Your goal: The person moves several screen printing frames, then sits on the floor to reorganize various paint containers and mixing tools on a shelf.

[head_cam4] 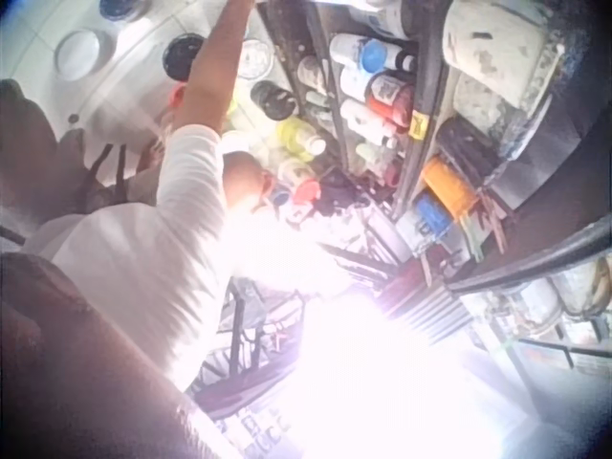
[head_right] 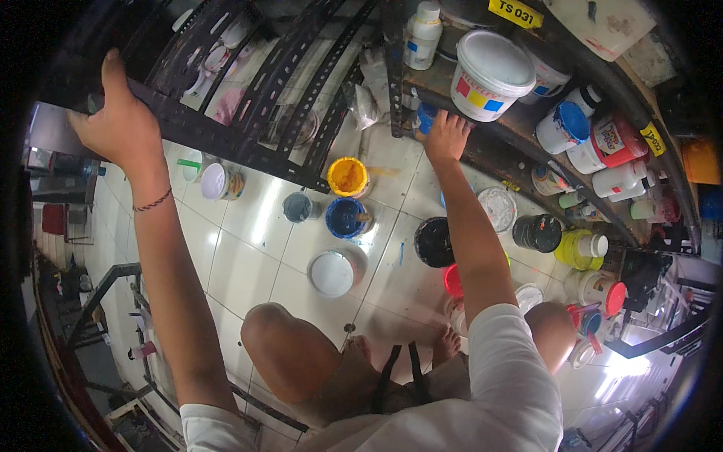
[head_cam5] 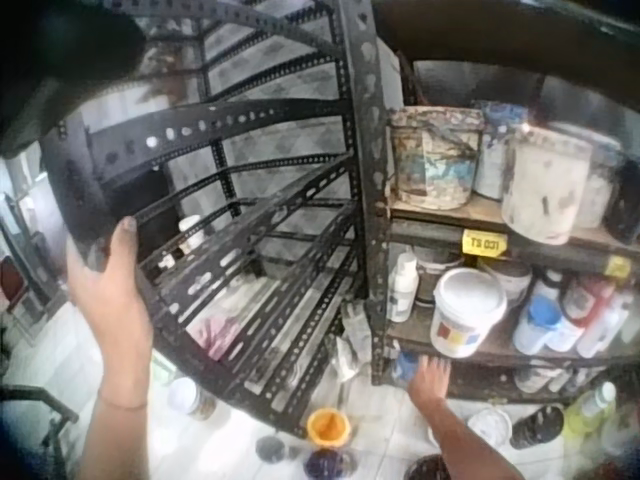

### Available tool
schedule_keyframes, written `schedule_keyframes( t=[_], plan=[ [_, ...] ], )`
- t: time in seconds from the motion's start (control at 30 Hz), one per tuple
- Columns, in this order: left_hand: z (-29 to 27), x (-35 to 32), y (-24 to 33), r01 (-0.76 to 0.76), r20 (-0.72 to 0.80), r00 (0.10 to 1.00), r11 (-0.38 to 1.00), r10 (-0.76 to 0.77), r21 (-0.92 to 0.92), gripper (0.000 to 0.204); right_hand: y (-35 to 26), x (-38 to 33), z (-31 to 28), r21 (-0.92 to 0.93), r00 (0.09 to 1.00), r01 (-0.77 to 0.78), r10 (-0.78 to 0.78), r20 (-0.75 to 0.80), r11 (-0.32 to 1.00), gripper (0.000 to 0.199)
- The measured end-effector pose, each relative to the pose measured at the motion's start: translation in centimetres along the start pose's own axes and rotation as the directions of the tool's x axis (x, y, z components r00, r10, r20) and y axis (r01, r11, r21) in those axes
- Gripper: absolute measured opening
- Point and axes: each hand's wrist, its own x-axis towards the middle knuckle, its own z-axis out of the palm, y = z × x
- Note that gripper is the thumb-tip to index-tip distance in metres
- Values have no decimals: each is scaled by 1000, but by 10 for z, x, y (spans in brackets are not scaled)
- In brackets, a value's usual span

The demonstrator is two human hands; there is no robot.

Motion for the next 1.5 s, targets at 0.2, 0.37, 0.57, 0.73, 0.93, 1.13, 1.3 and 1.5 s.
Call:
schedule_keyframes(
  t=[0.2, 0.37, 0.57, 0.73, 0.93, 1.13, 1.3, 1.5],
  plan=[
    [-3, 3, -13, -24, -3, 1000, 996, 25, 86, 46, 3, -35, 10, 265, 992, -11, -24, 127, 964, 65],
    [-1, 3, -4, -19, 19, 1000, 998, 18, 53, 48, -15, -70, 19, 350, 945, 14, -127, 302, 937, 62],
    [-7, 4, -6, 61, 52, 996, 985, -71, 163, 54, -54, -115, 46, 513, 682, 53, -406, 608, 857, 86],
    [1, 5, -21, -46, 76, 996, 999, 46, -7, 32, -63, -111, 111, 713, 738, 32, -498, 456, 700, 107],
    [-9, -1, -21, 120, 88, 988, 990, -126, 71, 32, -84, -111, 95, 725, 709, 7, -514, 482, 689, 115],
    [-10, -1, -25, 21, 160, 987, 999, -25, 29, 30, -98, -121, 93, 826, 728, -156, -502, 467, 542, 126],
    [-28, 16, -52, -456, 371, 864, 842, 341, 288, 28, -102, -125, 96, 844, 763, -172, -473, 440, 507, 120],
    [-20, 2, -30, -85, 252, 967, 968, 24, 236, 29, -106, -120, 90, 810, 751, -327, -387, 536, 487, 102]
  ],
)
